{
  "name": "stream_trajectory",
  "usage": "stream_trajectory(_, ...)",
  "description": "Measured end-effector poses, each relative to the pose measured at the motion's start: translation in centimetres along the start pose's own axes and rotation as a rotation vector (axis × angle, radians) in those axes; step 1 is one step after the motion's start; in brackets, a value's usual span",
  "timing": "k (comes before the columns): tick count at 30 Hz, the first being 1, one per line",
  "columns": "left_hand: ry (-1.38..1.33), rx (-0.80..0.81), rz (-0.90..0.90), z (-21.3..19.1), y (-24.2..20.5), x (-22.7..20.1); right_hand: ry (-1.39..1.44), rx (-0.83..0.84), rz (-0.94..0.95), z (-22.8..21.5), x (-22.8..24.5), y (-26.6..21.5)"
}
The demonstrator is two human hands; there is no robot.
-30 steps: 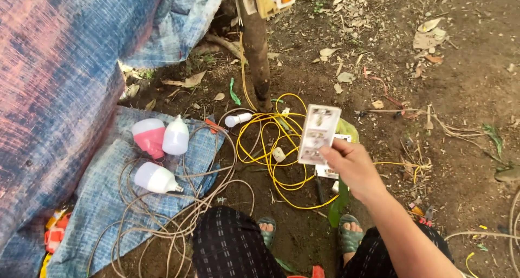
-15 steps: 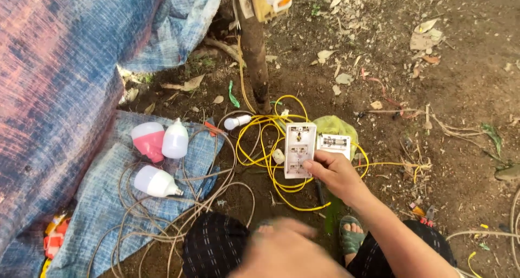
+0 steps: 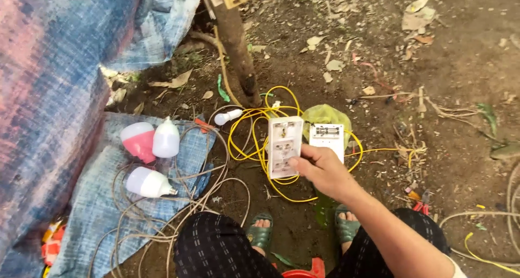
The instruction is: Wiring a small electrical switchboard by stripping wires and connecting them to terminals.
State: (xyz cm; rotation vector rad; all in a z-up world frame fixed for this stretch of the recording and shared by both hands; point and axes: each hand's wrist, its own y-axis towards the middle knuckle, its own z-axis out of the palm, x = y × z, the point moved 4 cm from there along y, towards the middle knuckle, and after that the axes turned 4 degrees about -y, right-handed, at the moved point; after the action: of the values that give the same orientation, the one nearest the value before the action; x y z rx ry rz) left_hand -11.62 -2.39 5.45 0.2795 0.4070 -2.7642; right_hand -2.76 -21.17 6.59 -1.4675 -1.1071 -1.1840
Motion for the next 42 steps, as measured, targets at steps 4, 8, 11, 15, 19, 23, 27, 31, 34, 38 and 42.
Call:
stream_trajectory(4, -0.460, 0.097, 0.283, 1.0, 3.4, -7.6, 0.006, 0.047, 0.027, 0.2, -1.8, 0.2)
stream_trajectory(8, 1.003, -0.301, 0.866, 2.7, 7.1, -14.5, -0.014, 0.047, 0.065, 1.3, -2.0, -0.5)
stream_trajectory(11, 0.472, -0.380, 0.273, -1.6, 9.4, -12.7, -0.049, 0.081, 0.090, 2.1, -4.1, -0.5)
stream_trajectory(15, 0.361, -0.342, 0.260, -5.6, 10.0, -12.1, -0.135, 0.125, 0.094, 1.8, -4.2, -0.6)
stream_trajectory(19, 0.335, -0.261, 0.285, -4.0, 9.9, -12.4, -0.370, 0.213, 0.063, 0.9, -3.2, -0.4)
stream_trajectory(23, 0.395, -0.215, 0.239, -7.0, 10.7, -13.1, -0.585, 0.239, 0.088, -0.1, 1.4, -0.3)
stream_trajectory(27, 0.383, -0.216, 0.261, -6.4, 10.6, -13.6, -0.514, 0.025, -0.002, -1.9, 1.1, -0.2)
stream_trajectory(31, 0.419, -0.249, 0.184, -6.1, 11.0, -13.0, -0.402, -0.113, -0.184, -2.5, 0.8, -0.2)
stream_trajectory(34, 0.470, -0.314, 0.095, -7.8, 11.5, -12.2, -0.468, -0.136, -0.279, -1.6, 1.4, -0.3)
stream_trajectory(38, 0.496, -0.331, 0.107, -8.5, 11.9, -11.1, -0.604, -0.191, -0.368, -1.0, 0.9, -0.4)
stream_trajectory(42, 0.450, -0.381, 0.165, -8.9, 11.7, -10.4, -0.802, -0.322, -0.527, -0.4, 0.7, -0.7)
